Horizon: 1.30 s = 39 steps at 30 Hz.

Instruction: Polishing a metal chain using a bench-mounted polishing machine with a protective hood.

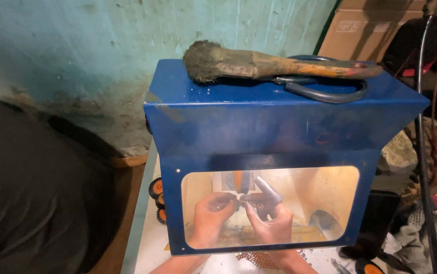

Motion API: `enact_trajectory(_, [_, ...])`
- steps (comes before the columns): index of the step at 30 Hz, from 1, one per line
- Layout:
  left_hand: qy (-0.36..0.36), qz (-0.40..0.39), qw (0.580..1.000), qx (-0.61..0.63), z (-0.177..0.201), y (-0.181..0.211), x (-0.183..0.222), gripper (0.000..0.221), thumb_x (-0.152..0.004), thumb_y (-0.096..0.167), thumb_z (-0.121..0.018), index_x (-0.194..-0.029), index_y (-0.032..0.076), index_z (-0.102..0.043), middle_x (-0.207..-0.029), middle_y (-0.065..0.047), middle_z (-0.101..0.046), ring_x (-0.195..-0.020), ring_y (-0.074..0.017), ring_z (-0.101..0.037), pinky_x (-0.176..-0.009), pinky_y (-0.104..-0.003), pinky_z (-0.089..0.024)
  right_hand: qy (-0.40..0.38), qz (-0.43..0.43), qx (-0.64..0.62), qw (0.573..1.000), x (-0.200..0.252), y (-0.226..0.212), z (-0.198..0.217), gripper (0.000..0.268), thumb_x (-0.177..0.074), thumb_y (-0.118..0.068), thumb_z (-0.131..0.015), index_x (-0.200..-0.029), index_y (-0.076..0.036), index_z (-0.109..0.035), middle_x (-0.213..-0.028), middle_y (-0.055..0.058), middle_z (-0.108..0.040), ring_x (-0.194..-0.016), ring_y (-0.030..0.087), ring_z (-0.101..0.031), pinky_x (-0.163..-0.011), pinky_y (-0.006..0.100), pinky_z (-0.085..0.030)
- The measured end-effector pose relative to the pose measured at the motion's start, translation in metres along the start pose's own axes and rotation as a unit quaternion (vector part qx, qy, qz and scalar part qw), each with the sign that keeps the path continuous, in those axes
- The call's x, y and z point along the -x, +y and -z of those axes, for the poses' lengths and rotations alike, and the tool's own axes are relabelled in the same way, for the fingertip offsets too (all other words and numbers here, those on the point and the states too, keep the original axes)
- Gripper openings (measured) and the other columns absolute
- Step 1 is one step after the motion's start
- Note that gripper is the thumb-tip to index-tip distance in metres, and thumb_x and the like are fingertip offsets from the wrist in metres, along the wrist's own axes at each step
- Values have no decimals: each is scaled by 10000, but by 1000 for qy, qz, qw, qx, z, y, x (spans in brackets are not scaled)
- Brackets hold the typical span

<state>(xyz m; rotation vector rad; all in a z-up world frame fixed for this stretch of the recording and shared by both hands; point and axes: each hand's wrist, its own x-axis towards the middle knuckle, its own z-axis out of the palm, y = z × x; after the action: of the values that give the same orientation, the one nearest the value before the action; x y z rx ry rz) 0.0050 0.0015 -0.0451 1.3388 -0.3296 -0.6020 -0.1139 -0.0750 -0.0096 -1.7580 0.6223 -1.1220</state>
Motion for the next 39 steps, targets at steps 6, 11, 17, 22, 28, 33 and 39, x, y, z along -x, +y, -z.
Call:
enact_trajectory(6, [1,32,998,-52,-3,19,4,166,-758,114,-887,-915,62,-871,-885,-90,-851,-858,-211,-791,-855,-329,-639,-5,23,12,1000,-2,2,1,615,-815,-51,-791,-1399,-95,-602,-862,-12,-833,-723,55,-685,-588,191,-523])
enact_trajectory(11, [-12,33,999,23,-5,17,-1,176,-729,86,-895,-872,2,-835,-841,-130,-817,-798,-243,-767,-810,-360,-646,0,-2,18,1000,-3,7,-1,626,-802,-62,-800,-1398,-119,-617,-851,-16,-840,-889,57,-760,-640,199,-563])
enact_trajectory(17, [-12,83,988,126,-10,26,2,263,-702,98,-891,-891,-74,-829,-883,-205,-811,-847,-330,-776,-829,-414,-639,14,3,30,999,1,13,-5,630,-779,-70,-833,-1378,-123,-645,-858,13,-845,-814,45,-744,-662,189,-571])
enact_trajectory(22, [-40,76,988,131,-8,33,6,252,-735,106,-868,-920,-65,-844,-891,-213,-823,-829,-313,-765,-806,-405,-629,16,22,24,999,2,15,-7,626,-780,-40,-828,-1375,-92,-641,-883,40,-839,-851,82,-769,-730,203,-594])
enact_trajectory(28, [-62,52,986,148,-6,29,4,228,-754,94,-851,-904,-78,-831,-909,-224,-824,-849,-311,-768,-850,-412,-636,16,12,-2,1000,1,13,-9,633,-781,-9,-826,-1378,-87,-632,-899,60,-843,-865,89,-782,-681,200,-600])
enact_trajectory(33, [-27,62,991,112,-4,36,3,219,-791,83,-824,-972,-39,-838,-970,-199,-838,-938,-303,-789,-898,-414,-622,15,-22,-22,999,2,11,-11,612,-779,-16,-828,-1361,-107,-661,-892,63,-854,-776,42,-727,-614,175,-546])
enact_trajectory(39, [24,70,992,101,0,25,8,303,-671,87,-910,-930,-41,-817,-895,-176,-813,-860,-286,-767,-834,-376,-642,16,47,-8,999,6,1,-11,562,-790,-45,-809,-1330,-116,-671,-883,0,-850,-746,0,-707,-616,169,-511])
